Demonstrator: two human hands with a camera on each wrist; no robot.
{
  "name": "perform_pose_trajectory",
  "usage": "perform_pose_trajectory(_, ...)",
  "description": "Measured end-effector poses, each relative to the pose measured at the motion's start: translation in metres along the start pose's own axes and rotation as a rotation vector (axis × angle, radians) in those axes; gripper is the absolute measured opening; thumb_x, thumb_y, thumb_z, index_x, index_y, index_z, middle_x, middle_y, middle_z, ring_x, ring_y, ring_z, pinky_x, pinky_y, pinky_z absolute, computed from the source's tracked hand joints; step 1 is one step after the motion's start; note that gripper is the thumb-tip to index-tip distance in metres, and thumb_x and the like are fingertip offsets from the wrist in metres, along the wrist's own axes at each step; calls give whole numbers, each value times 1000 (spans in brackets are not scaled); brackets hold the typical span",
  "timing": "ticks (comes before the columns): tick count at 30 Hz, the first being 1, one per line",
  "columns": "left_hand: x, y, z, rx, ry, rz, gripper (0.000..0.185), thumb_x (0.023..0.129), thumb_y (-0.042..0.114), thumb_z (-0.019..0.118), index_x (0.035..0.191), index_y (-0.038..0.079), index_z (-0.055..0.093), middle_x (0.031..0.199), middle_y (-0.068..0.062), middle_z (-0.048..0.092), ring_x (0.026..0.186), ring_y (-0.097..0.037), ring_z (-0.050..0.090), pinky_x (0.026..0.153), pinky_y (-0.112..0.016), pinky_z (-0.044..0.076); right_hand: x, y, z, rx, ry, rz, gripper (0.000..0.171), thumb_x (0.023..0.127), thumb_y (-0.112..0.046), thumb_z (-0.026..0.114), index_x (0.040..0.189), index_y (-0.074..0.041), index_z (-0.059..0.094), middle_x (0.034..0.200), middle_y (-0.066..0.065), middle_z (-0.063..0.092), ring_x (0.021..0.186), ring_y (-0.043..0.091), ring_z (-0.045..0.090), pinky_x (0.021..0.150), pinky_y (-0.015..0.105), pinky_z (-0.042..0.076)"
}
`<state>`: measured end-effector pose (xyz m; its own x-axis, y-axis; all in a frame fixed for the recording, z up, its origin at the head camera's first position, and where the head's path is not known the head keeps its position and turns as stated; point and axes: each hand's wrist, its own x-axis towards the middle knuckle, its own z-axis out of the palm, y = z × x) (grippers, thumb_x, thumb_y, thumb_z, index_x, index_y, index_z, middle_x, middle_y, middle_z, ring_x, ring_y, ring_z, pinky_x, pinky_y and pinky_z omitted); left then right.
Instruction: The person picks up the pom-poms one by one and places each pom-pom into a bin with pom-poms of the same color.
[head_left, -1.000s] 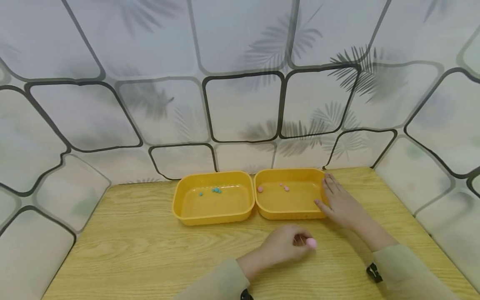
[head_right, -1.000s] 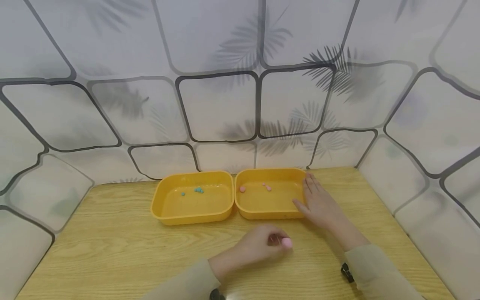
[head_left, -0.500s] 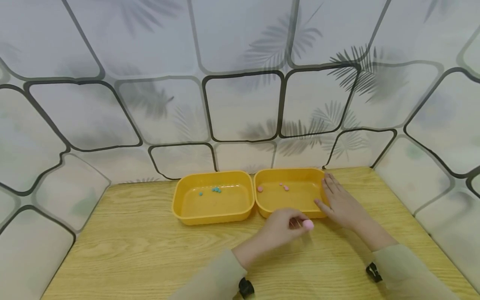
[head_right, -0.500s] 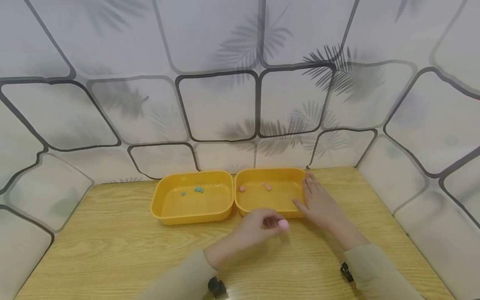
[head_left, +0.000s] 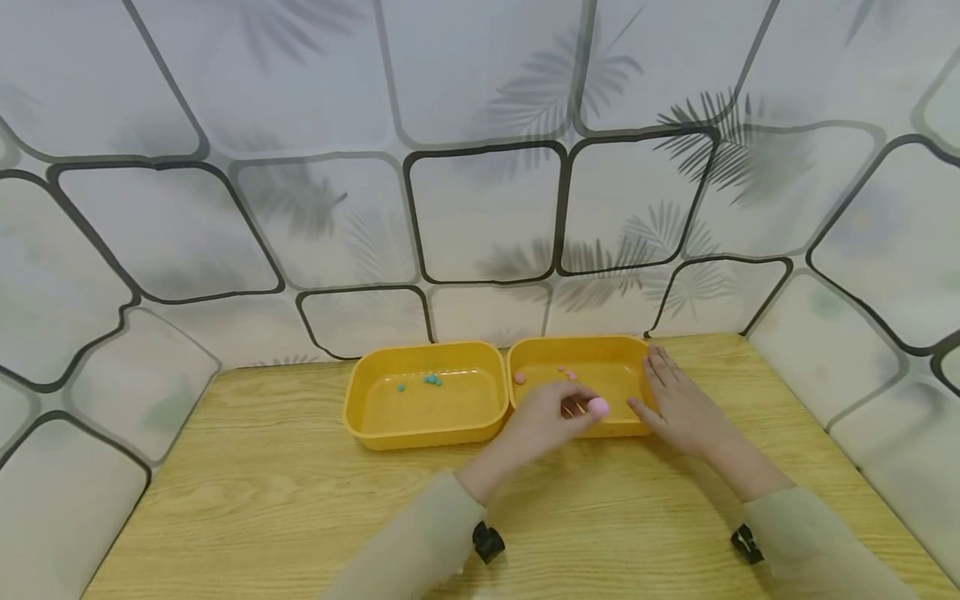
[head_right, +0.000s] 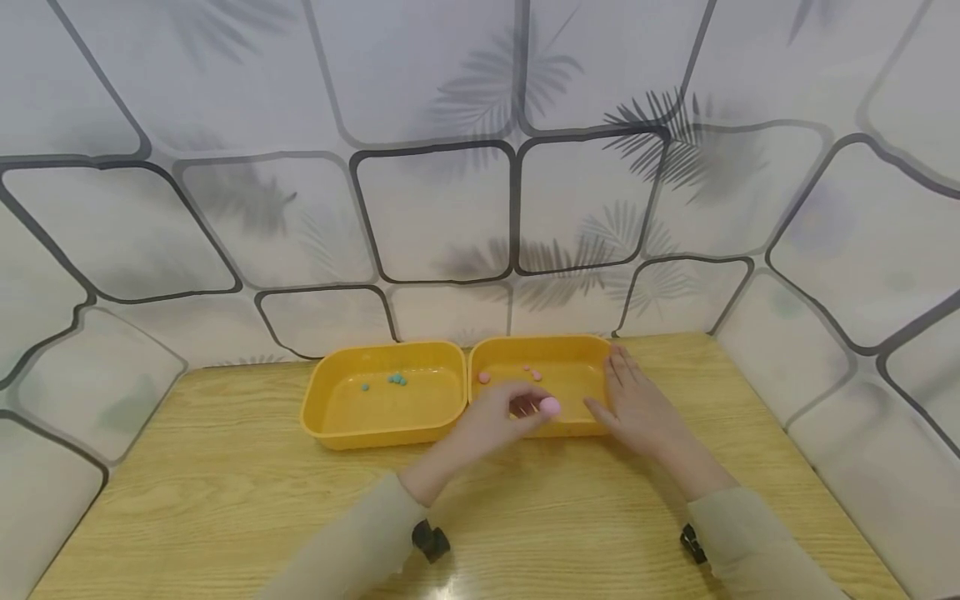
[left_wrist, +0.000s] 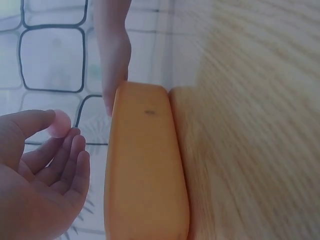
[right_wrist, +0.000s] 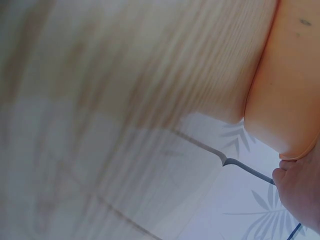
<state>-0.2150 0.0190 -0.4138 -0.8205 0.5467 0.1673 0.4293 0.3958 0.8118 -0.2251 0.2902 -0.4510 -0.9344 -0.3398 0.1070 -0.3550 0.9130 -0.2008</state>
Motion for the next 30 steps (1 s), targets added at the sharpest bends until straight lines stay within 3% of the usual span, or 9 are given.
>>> perform_pose_trajectory(9, 14, -10, -11, 29, 81, -47, 21, 99, 18, 78, 117, 7, 79, 108, -8, 80, 87, -11, 69, 75, -15, 55, 0, -1, -1, 15, -12, 12, 87, 112, -48, 47, 160, 20, 19, 172, 37, 7, 161, 54, 9, 130, 67, 20)
perform_pose_trajectory(16, 23, -16, -15, 38, 97, -81, 23, 98, 19, 78, 117, 7, 79, 109, -9, 79, 92, -20, 73, 77, -20, 57, 0, -2, -1, 12, -9, 9, 87, 112, -47, 48, 160, 20, 20, 172, 37, 7, 161, 55, 11, 130, 66, 20)
perform_pose_trajectory(30, 41, -32, -14, 81, 135, -117, 23, 96, 19, 81, 116, 8, 79, 108, -7, 80, 92, -18, 72, 78, -20, 57, 0, -2, -2, 10, -10, 5, 86, 112, -47, 48, 159, 20, 20, 172, 37, 7, 161, 54, 9, 130, 66, 20)
